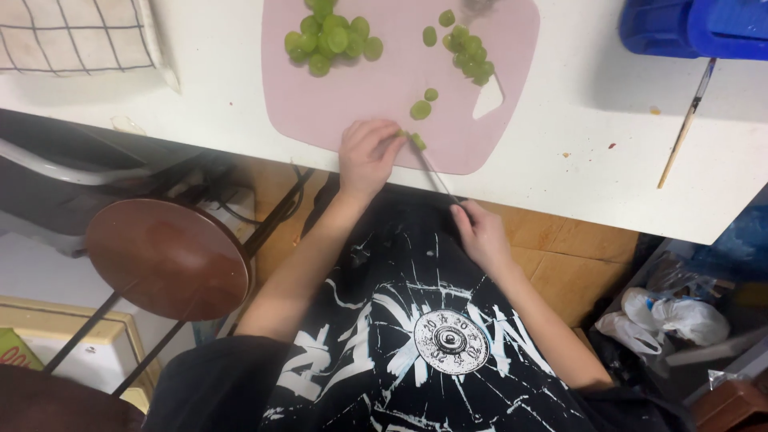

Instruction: The person is slicing green grapes into halves on a pink cutting board.

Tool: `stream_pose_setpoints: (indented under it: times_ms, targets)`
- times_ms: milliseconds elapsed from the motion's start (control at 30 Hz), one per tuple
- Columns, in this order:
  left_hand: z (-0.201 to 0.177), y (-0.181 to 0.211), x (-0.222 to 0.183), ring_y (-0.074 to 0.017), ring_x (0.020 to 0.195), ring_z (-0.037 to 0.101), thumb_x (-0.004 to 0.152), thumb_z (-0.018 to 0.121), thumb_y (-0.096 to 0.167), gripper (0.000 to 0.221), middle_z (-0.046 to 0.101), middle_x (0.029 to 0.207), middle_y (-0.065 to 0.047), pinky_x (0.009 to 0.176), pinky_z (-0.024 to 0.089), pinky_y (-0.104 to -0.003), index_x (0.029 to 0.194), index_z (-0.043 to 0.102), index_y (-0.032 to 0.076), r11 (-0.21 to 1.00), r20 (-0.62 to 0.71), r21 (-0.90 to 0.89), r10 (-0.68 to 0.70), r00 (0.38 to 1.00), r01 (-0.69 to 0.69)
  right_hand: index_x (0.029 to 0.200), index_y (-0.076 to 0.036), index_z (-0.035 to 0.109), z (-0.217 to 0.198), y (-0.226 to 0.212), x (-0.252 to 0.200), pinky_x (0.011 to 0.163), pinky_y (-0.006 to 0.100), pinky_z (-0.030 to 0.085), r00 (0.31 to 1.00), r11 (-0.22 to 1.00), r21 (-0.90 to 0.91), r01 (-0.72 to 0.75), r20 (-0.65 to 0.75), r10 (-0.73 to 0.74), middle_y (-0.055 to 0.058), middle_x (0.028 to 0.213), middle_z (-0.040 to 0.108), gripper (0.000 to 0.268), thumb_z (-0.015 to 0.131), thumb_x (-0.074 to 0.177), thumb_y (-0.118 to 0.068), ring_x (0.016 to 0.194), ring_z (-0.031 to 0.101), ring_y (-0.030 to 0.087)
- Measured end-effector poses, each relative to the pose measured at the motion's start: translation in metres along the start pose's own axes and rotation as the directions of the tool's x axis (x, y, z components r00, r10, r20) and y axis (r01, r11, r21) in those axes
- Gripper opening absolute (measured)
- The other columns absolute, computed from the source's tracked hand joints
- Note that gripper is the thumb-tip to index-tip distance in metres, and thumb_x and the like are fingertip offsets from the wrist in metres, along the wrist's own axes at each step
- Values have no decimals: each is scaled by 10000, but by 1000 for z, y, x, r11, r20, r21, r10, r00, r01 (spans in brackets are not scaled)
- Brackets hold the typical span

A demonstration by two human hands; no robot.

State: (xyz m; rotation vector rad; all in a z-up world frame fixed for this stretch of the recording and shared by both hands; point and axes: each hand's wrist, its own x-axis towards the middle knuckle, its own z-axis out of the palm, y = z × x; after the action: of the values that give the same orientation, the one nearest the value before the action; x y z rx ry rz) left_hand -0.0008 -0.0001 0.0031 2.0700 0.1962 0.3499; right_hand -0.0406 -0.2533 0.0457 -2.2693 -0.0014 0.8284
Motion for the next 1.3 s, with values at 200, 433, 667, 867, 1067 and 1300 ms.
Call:
stream_pose_setpoints:
  times_ms: [200, 433, 667, 867, 1067, 1300]
  targets:
    - [-16, 9, 9, -271, 975, 655, 877, 799, 105, 149, 733, 1054, -63, 898, 493, -383, 1016, 756, 70, 1000, 127, 15, 6, 992, -8, 1029, -6, 698, -11, -8, 8, 532, 380, 415, 994, 993, 50, -104, -16, 104, 142, 591, 557, 324, 588, 1037, -310, 522, 500, 221]
    - [-21, 17, 12, -263, 775, 695, 891, 785, 164, 124, 743, 902, -95, 722, 550, -355, 948, 765, 55, 982, 178, 96, -179, 968, 164, 928, -20, 669, -4, -18, 11, 507, 278, 415, 998, 961, 269, -60, 45, 50, -2, 608, 553, 337, 554, 1059, -309, 538, 496, 85]
    - [-18, 12, 13, -184, 729, 767, 894, 768, 261, 245, 784, 852, -118, 671, 578, -293, 986, 798, 35, 887, 209, 72, -461, 862, 457, 923, -22, 643, 6, -13, 14, 449, 253, 353, 971, 768, 599, -228, 199, 134, -10, 639, 539, 337, 508, 1079, -289, 493, 449, 72]
    - [-7, 18, 13, -120, 637, 703, 876, 778, 227, 258, 767, 760, -91, 583, 535, -253, 989, 767, -4, 692, 300, -90, -667, 682, 716, 951, -26, 663, 12, -21, 17, 551, 281, 463, 990, 937, 341, -80, 139, 34, 15, 640, 590, 329, 530, 1063, -305, 574, 547, 103]
    - [3, 12, 4, -94, 616, 691, 888, 753, 168, 236, 763, 767, -77, 570, 536, -230, 991, 738, -44, 600, 345, -217, -690, 636, 770, 1010, -16, 663, 13, -28, 25, 572, 339, 461, 991, 974, 221, -55, 127, 27, 89, 620, 586, 341, 536, 1052, -330, 552, 542, 184]
    - [-3, 20, 11, -100, 587, 674, 947, 682, 212, 271, 769, 766, -68, 554, 527, -238, 912, 751, -48, 632, 332, -191, -678, 655, 751, 1067, -13, 673, 5, -41, 26, 587, 371, 468, 992, 987, 159, -29, 130, 8, 155, 617, 588, 351, 547, 1041, -340, 549, 549, 253]
